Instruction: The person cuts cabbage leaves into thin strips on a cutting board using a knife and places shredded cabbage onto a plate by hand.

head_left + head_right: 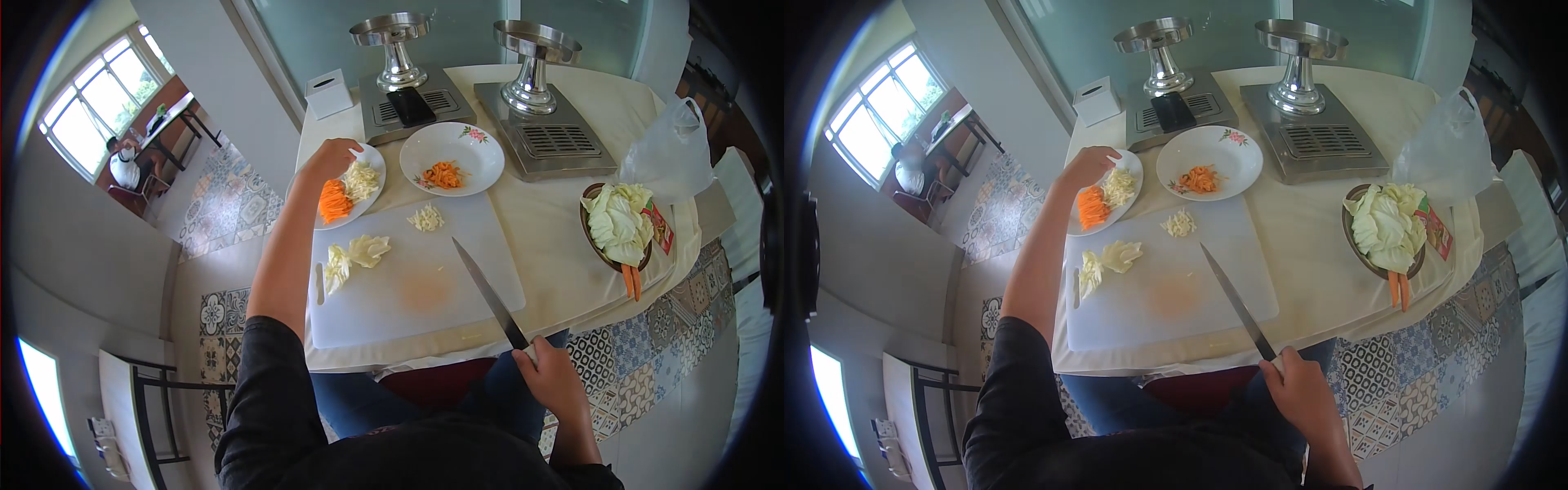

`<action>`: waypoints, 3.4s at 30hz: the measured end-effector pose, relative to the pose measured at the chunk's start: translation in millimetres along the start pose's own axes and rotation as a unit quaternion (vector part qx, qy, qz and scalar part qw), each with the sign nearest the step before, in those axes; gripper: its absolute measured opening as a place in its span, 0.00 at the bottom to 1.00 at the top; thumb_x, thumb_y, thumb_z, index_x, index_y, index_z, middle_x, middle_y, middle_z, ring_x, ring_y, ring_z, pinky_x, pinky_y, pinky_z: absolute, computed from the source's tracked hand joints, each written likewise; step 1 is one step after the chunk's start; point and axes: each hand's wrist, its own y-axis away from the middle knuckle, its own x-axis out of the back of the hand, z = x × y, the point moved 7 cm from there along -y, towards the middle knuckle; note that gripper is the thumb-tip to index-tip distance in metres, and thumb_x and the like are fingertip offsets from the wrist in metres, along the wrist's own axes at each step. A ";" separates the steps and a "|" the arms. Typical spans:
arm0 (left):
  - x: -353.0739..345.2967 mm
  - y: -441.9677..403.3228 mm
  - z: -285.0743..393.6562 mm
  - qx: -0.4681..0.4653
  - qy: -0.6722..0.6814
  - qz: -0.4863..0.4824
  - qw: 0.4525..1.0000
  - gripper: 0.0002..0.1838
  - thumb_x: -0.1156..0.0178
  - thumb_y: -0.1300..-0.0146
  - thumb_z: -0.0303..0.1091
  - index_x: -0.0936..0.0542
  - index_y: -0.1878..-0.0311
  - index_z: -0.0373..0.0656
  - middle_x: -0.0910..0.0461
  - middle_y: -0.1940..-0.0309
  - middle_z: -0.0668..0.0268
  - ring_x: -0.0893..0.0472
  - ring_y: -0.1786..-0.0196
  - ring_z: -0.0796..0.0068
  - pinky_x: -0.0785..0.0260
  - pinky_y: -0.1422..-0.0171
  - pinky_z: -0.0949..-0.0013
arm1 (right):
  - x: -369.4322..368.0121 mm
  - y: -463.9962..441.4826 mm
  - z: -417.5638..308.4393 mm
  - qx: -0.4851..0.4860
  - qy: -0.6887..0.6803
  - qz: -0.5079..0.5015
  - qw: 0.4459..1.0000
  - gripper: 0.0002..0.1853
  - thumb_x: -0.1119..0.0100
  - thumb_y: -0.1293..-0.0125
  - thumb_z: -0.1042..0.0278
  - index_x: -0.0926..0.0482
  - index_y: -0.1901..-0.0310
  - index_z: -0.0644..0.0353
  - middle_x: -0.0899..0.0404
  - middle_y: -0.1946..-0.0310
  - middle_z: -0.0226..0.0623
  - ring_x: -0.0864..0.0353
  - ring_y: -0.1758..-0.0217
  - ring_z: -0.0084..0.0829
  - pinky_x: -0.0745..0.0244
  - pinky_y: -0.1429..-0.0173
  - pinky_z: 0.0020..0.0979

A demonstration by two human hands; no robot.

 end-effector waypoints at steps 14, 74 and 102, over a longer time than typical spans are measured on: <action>8.0 11.8 -30.0 0.070 -0.139 -0.081 0.984 0.14 0.24 0.53 0.40 0.09 0.64 0.44 0.11 0.65 0.58 0.13 0.60 0.62 0.22 0.51 0.62 | 0.3 8.8 5.3 0.011 -0.016 0.009 1.000 0.22 0.40 0.28 0.53 0.29 0.66 0.69 0.24 0.78 0.59 0.22 0.69 0.63 0.29 0.66 0.50; -33.3 155.5 166.3 -0.009 0.061 -0.127 0.990 0.09 0.30 0.42 0.36 0.11 0.62 0.41 0.13 0.68 0.64 0.17 0.64 0.70 0.24 0.56 0.67 | 27.6 0.0 19.2 0.038 0.005 0.128 0.991 0.17 0.29 0.40 0.59 0.22 0.58 0.62 0.17 0.65 0.46 0.16 0.60 0.51 0.24 0.58 0.44; -73.8 103.9 151.3 -0.145 -0.045 0.033 0.988 0.04 0.37 0.37 0.32 0.18 0.65 0.42 0.16 0.64 0.63 0.18 0.55 0.59 0.30 0.46 0.56 | 20.3 -11.5 10.1 0.085 0.051 0.161 0.982 0.18 0.24 0.46 0.62 0.23 0.59 0.54 0.18 0.63 0.37 0.16 0.60 0.46 0.23 0.59 0.44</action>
